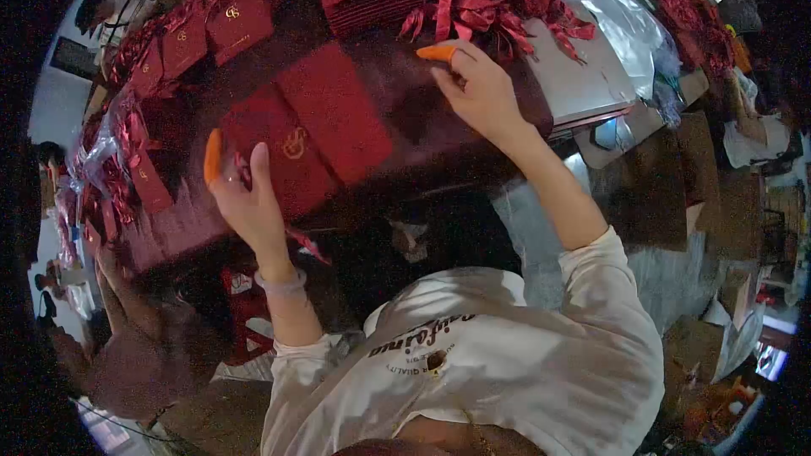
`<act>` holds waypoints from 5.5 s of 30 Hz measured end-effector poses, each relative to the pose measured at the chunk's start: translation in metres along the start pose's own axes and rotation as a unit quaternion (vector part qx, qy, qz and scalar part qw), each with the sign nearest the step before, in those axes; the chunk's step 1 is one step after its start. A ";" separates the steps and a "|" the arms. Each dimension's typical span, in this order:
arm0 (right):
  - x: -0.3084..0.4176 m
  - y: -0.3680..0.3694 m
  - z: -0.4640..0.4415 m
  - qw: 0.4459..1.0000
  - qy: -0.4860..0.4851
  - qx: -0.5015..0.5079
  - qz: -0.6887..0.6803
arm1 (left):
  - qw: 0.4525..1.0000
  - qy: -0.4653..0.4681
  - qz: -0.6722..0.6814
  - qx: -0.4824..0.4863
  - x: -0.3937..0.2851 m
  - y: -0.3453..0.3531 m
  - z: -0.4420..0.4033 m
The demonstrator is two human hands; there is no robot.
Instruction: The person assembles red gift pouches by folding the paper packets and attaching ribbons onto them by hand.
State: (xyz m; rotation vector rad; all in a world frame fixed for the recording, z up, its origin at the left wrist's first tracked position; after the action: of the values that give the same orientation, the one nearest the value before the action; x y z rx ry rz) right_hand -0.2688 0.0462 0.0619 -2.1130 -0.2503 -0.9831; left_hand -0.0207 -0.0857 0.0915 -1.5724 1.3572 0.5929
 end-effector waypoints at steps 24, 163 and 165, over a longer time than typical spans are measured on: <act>0.076 0.026 0.086 0.983 -0.148 0.092 0.052 | 0.968 -0.068 0.215 0.106 -0.012 0.026 0.113; 0.090 0.135 -0.009 0.903 -0.237 0.345 -0.101 | 0.900 -0.265 0.346 0.018 0.065 -0.001 0.060; 0.085 0.135 -0.008 0.899 -0.239 0.345 -0.125 | 0.906 -0.262 0.332 0.023 0.067 -0.002 0.060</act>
State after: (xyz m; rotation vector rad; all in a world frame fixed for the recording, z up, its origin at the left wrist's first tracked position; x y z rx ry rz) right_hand -0.1522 -0.0628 0.0492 -1.6306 -0.9843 -0.3850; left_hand 0.0118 -0.0655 0.0098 -0.7803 1.4406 1.2806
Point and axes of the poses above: each hand's wrist, its own z-axis away from the middle knuckle, its own y-axis out of the palm, x = y × z, the point moved 2 cm from there along -z, towards the middle knuckle, and after that the axes turned 4 degrees about z, right-handed, at the moved point
